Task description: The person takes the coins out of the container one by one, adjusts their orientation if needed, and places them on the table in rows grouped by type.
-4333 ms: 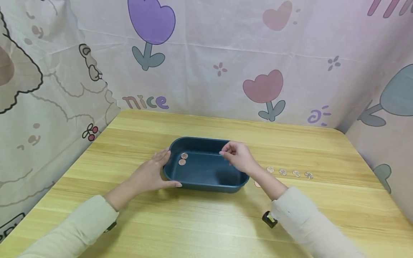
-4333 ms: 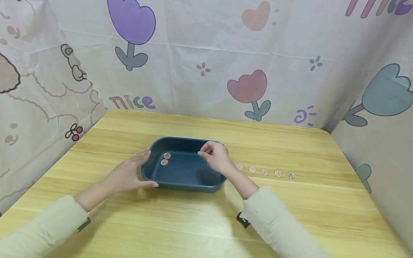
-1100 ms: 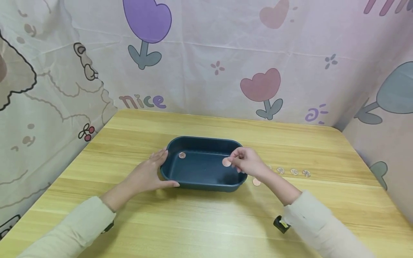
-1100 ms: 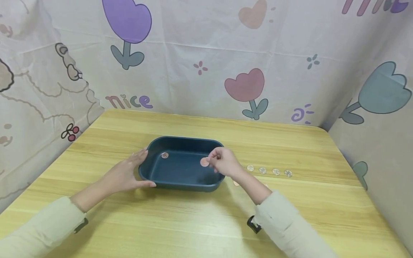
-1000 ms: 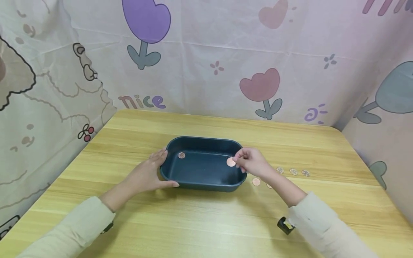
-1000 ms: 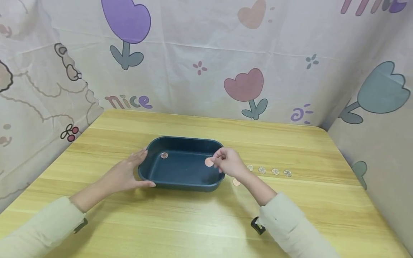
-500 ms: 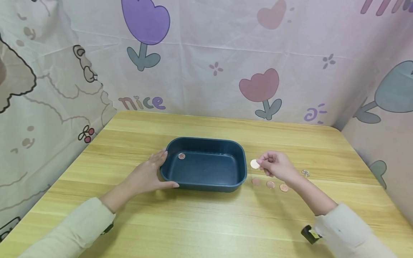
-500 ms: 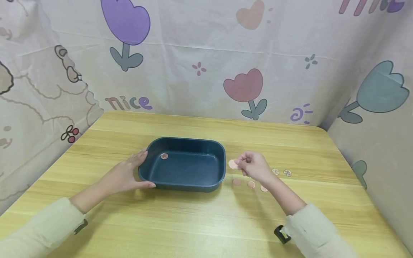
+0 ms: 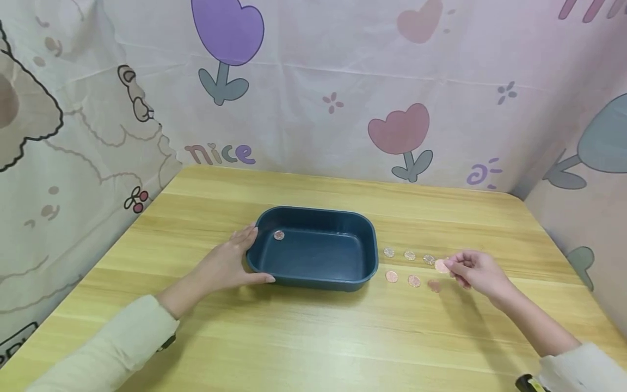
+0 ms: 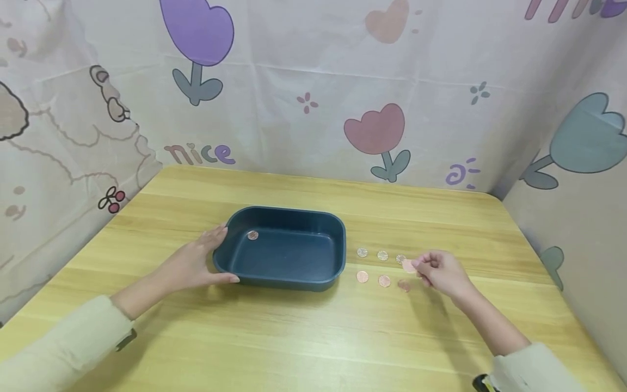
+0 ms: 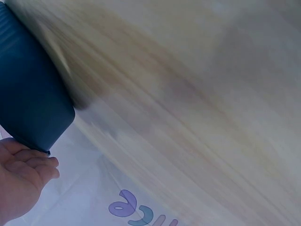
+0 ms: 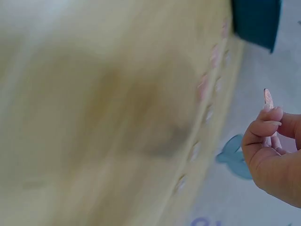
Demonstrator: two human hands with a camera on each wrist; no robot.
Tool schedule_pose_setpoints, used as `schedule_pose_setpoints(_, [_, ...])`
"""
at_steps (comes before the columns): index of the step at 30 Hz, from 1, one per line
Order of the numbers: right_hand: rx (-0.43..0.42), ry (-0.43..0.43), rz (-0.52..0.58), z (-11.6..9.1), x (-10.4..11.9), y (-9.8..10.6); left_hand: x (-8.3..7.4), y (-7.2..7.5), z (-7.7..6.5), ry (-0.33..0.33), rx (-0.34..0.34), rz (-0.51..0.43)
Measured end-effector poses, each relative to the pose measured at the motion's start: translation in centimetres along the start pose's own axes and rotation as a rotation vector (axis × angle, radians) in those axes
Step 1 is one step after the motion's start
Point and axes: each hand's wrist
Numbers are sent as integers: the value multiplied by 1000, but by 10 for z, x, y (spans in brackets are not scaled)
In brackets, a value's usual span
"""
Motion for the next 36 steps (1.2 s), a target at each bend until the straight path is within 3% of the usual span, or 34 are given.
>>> schedule_pose_setpoints(7, [4,-78,-13,-6,-33,7,-2,3,2,-2,7,16])
schedule_pose_setpoints(16, [15,-130,-83,-2,-47,5,-1,1,1,7,7,15])
schedule_pose_setpoints(26, [-4,-152,-150,0,-50,3,-2,1,2,6,6,12])
schedule_pose_setpoints(31, [-51,-121,-258,0,-48,2,-2,1,2,6,5,13])
schedule_pose_setpoints(36, [-104,-53,-267,-3,-37,4,-1,0,2,10,10,8])
Point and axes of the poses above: each hand's wrist, its own z-axis towards the middle knuckle, its own y-axis out of the back of the hand, x = y × z, and after that the axes turned 4 degrees about -y, right-handed
